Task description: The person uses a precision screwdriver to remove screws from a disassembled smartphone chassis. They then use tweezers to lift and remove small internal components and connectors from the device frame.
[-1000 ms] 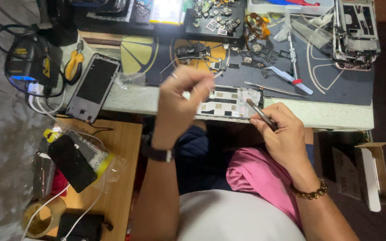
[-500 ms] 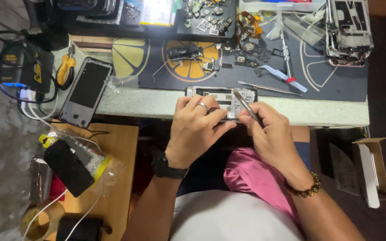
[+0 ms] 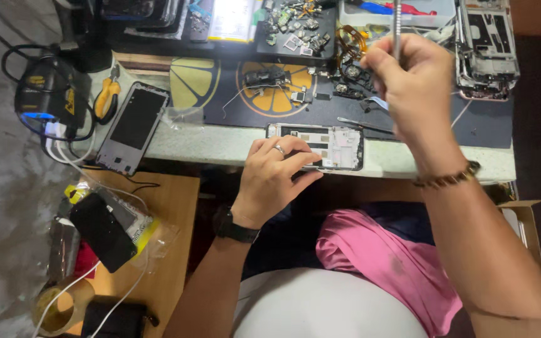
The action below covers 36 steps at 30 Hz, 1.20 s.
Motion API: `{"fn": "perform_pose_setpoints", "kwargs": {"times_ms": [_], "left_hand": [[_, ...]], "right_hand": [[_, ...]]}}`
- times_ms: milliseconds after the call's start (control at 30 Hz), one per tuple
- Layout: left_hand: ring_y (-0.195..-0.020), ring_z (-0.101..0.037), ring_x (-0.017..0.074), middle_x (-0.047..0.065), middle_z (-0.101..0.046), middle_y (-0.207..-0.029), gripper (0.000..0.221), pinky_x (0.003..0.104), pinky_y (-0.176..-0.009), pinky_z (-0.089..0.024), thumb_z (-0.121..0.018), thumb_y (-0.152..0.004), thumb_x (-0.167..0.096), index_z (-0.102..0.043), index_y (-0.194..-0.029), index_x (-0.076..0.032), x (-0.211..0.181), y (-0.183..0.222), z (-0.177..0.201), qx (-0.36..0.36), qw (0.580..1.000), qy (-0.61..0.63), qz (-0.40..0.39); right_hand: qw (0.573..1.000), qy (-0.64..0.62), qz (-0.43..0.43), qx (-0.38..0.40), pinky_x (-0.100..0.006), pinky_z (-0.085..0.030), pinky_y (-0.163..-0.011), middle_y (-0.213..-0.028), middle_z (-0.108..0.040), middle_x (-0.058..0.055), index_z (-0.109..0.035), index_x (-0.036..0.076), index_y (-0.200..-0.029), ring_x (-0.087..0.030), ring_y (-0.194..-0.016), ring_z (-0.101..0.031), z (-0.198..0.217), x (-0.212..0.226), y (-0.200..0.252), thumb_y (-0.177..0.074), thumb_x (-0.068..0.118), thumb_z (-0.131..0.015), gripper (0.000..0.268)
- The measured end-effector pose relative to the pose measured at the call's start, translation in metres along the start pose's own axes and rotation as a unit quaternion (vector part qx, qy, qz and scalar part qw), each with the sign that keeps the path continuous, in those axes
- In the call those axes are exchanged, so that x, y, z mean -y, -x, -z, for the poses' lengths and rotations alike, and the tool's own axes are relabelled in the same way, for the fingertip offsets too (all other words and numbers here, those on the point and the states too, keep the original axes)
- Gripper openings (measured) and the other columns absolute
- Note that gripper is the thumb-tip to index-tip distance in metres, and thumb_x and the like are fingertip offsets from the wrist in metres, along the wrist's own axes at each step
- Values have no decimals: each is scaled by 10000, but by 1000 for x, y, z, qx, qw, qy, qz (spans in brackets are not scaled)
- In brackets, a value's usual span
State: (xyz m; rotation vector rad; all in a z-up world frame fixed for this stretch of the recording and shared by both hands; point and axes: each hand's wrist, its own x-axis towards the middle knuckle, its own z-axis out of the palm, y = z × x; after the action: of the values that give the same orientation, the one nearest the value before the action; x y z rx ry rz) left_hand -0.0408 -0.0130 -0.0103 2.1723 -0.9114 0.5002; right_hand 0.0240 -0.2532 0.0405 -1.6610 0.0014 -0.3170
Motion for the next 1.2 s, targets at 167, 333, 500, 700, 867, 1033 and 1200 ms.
{"fn": "perform_pose_setpoints", "kwargs": {"times_ms": [167,333,500,700,867,1033,1200], "left_hand": [[-1031,-629,178,-46,-665,-1075,215,355,-910,-424,-824,-823,-248,-749,-1013,-184,3,3,-1,-9,1000,10,6],[-1014,-625,183,-43,-663,-1060,213,349,-901,-423,-816,-828,-247,-751,-1020,-178,1,1,3,-11,1000,16,4],[-990,-604,200,-29,-649,-1034,236,366,-884,-412,-846,-831,-283,-746,-1011,-168,7,-8,7,40,999,20,-18],[-1186,-556,288,57,-618,-1215,458,427,-1000,-397,-863,-736,-326,-715,-1129,-143,16,-24,9,42,998,22,-53],[-1304,-521,321,92,-585,-1354,470,470,-1087,-367,-887,-732,-323,-703,-1131,-154,17,-24,7,39,998,0,-56],[-1285,-542,274,9,-598,-1326,458,481,-1091,-360,-907,-725,-356,-712,-1110,-202,21,-22,4,71,997,-11,-41],[-1281,-547,222,-20,-587,-1369,490,446,-1099,-382,-906,-715,-359,-717,-1151,-238,21,-20,2,46,996,-32,-74]], "right_hand": [[998,11,-7,-55,-222,-449,-595,-847,-735,-18,-739,51,-930,-54,-668,-584,-41,-45,-18,-957,70,-747,34],[931,296,207,-47,-292,-515,-719,-911,-700,-63,-781,0,-992,-137,-798,-658,-38,-58,-5,-928,100,-818,124],[976,207,42,-53,-252,-475,-671,-846,-685,-31,-743,-3,-1011,-97,-755,-585,-5,-43,17,-1038,243,-743,248],[998,-4,-30,-56,-209,-344,-607,-866,-608,-17,-712,-1,-987,-44,-680,-428,27,-26,68,-1109,294,-539,363],[987,-131,-96,7,-250,-532,-704,-953,-697,-104,-671,-49,-1081,-132,-794,-664,35,-42,98,-1085,148,-609,207],[985,-137,-107,0,-295,-605,-838,-1049,-717,-149,-656,-46,-1119,-175,-891,-716,30,-51,120,-987,-16,-684,139],[985,-162,-52,-27,-341,-626,-883,-1066,-720,-193,-588,-26,-1113,-206,-944,-729,25,-51,127,-1048,8,-655,99]]}}
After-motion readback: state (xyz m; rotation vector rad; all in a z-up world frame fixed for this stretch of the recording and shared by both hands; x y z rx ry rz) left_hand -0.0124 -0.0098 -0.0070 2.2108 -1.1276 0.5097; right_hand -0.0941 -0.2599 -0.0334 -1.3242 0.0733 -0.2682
